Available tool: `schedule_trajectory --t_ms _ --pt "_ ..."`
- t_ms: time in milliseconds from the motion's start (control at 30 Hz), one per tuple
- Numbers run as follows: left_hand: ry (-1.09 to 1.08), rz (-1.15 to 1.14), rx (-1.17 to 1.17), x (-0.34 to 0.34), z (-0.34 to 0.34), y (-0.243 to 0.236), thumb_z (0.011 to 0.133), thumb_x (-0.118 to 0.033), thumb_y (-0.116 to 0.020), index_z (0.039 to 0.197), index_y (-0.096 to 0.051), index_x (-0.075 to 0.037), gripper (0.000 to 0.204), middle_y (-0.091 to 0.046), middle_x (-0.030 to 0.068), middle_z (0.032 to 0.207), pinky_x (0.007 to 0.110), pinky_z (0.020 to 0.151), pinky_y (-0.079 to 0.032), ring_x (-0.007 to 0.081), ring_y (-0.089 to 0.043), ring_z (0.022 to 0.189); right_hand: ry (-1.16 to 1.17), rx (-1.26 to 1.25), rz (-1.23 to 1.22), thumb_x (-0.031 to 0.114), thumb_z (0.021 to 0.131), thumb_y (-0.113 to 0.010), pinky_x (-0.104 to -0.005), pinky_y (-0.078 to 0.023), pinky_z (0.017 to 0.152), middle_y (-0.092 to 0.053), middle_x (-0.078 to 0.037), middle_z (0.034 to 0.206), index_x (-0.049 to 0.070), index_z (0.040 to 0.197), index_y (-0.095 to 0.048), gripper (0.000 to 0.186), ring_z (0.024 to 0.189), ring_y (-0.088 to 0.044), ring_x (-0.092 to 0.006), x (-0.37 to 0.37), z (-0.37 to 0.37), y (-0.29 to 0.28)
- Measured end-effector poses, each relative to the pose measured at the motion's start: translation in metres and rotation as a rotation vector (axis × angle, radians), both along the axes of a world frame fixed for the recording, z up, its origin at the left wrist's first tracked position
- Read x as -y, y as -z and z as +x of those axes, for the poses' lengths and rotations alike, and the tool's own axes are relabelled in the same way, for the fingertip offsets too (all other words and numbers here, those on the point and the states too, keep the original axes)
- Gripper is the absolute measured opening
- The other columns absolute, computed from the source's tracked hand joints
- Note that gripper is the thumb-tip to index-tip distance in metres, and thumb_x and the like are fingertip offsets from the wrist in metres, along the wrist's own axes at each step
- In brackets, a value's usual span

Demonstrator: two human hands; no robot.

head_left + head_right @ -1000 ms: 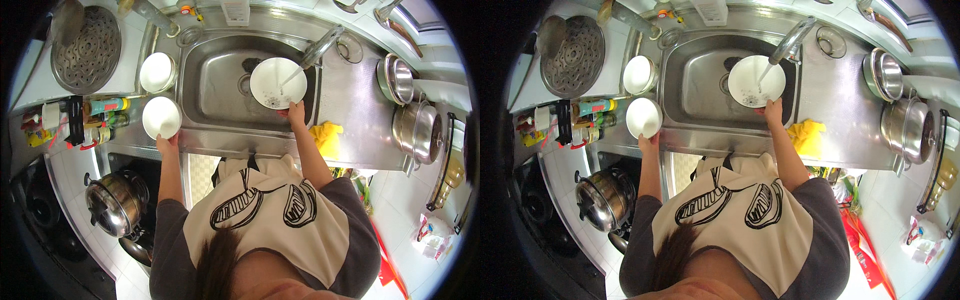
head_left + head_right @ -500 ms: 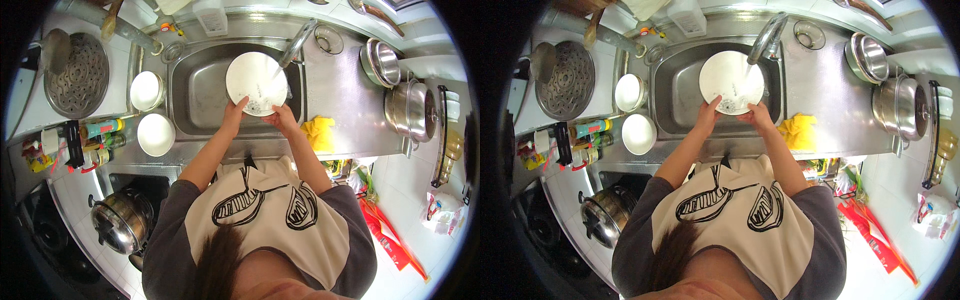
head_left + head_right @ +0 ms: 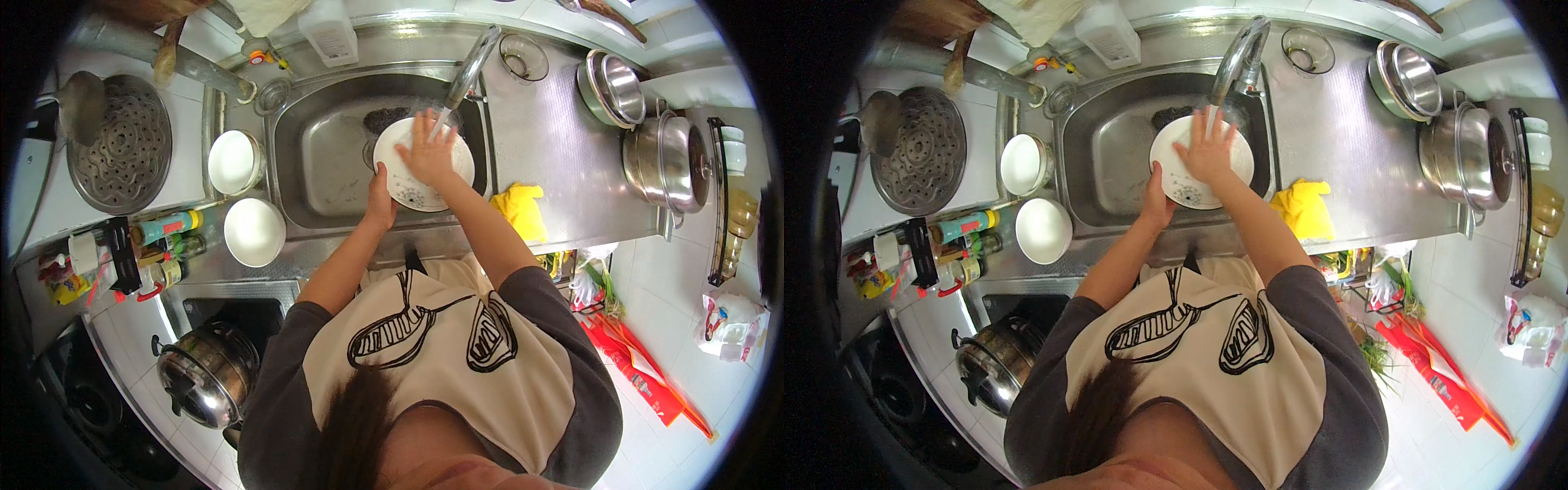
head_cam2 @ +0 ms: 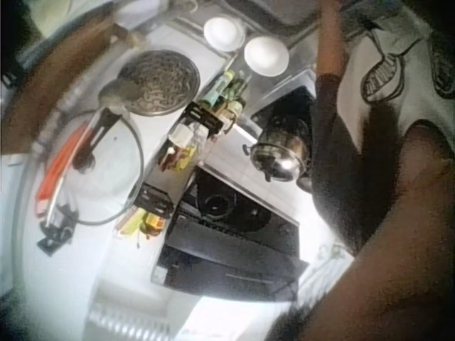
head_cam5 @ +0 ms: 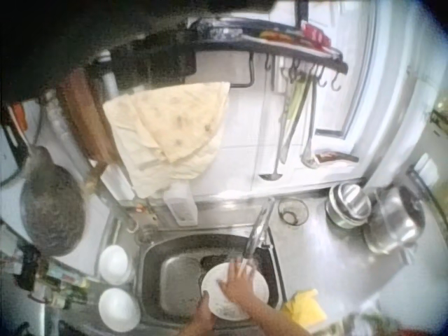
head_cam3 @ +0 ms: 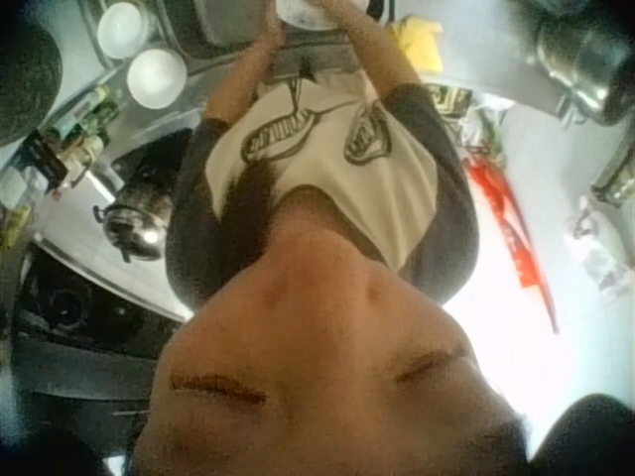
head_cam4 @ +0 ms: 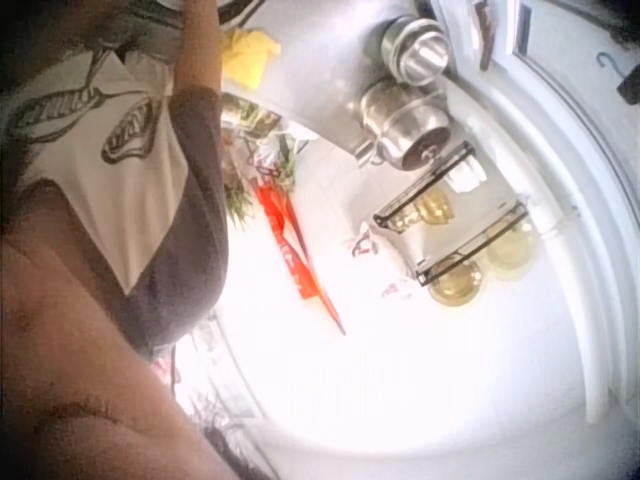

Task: The person washes several white bowls and a plate in a kitchen sink using a sponge and running water. They rinse each item, wipe them with a yellow cloth, and place them on a drying rack. The person also wipes the sink area and handles a wok and ladle at the end.

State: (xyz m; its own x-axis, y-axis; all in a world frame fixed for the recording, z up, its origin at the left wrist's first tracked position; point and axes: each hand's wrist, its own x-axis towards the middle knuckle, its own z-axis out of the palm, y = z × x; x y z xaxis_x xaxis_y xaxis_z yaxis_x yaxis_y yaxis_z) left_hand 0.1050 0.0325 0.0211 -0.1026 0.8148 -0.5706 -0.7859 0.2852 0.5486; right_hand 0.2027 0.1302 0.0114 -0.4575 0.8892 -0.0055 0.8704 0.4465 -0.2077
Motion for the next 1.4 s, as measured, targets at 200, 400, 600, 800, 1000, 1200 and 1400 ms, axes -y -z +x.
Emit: schedule_trajectory --t_ms 200,400,600,800,1000,1200,1400 --pt "-0.01 0.181 -0.619 -0.024 -0.011 0.024 0.093 -0.04 -0.044 0.132 -0.038 -0.004 0.053 -0.053 0.0126 0.123 0.036 0.088 -0.044 0.0267 -0.055 0.107 0.022 -0.897 -0.97 0.051 0.091 -0.04 -0.0457 -0.006 0.111 -0.014 -0.009 0.151 0.01 0.145 -0.017 0.071 0.139 -0.012 -0.0227 0.006 -0.014 -0.024" --pt "0.576 0.201 -1.622 -0.034 0.004 -0.018 0.081 -0.016 -0.057 0.134 -0.038 -0.016 0.056 -0.057 0.0175 0.109 0.046 0.07 -0.049 0.0384 -0.06 0.084 0.734 -1.438 -1.127 0.023 0.088 -0.058 -0.0365 -0.047 0.072 -0.059 -0.004 0.09 0.006 0.104 -0.05 0.025 0.083 -0.058 -0.0178 -0.019 0.013 -0.035" --pt "0.459 0.328 -1.851 -0.049 0.021 -0.025 0.074 -0.002 -0.056 0.121 -0.046 -0.009 0.049 -0.056 0.0131 0.094 0.043 0.07 -0.049 0.0322 -0.057 0.09 0.681 -1.093 -0.961 0.02 0.083 -0.063 -0.0325 -0.049 0.071 -0.061 -0.007 0.098 0.003 0.113 -0.052 0.036 0.088 -0.06 -0.0219 -0.034 0.058 -0.046" --pt "0.192 0.476 -1.879 -0.081 0.025 -0.015 0.072 0.003 -0.056 0.11 -0.051 -0.006 0.04 -0.057 0.0119 0.089 0.044 0.089 -0.038 0.0296 -0.055 0.093 0.514 -0.609 0.06 0.023 0.081 -0.066 -0.0314 -0.049 0.064 -0.067 -0.014 0.085 0.001 0.1 -0.06 0.028 0.074 -0.065 -0.0213 -0.083 0.088 -0.029" --pt "0.223 0.39 -1.94 -0.067 0.004 -0.007 0.074 0.003 -0.055 0.107 -0.053 -0.007 0.034 -0.059 0.0107 0.092 0.046 0.093 -0.032 0.0279 -0.055 0.091 0.333 -0.634 0.053 0.015 0.085 -0.061 -0.0298 -0.049 0.056 -0.066 -0.011 0.067 0.002 0.091 -0.063 0.015 0.058 -0.064 -0.0184 -0.106 0.086 -0.053" --pt "0.308 0.326 -2.081 -0.042 -0.04 -0.001 0.074 0.002 -0.056 0.113 -0.053 -0.011 0.042 -0.057 0.0089 0.096 0.045 0.093 -0.03 0.0255 -0.054 0.095 0.248 -0.596 -0.13 0.022 0.086 -0.061 -0.0308 -0.05 0.067 -0.067 -0.013 0.08 0.003 0.105 -0.061 0.027 0.074 -0.066 -0.0198 -0.136 0.126 -0.04" --pt "0.552 0.324 -2.163 -0.017 -0.064 -0.012 0.08 0.001 -0.05 0.119 -0.053 -0.013 0.042 -0.057 0.0077 0.103 0.044 0.094 -0.028 0.0239 -0.053 0.099 0.14 -0.381 -0.088 0.025 0.084 -0.059 -0.0381 -0.046 0.085 -0.063 -0.018 0.104 0.003 0.115 -0.055 0.039 0.097 -0.06 -0.0324 -0.053 0.168 -0.041"
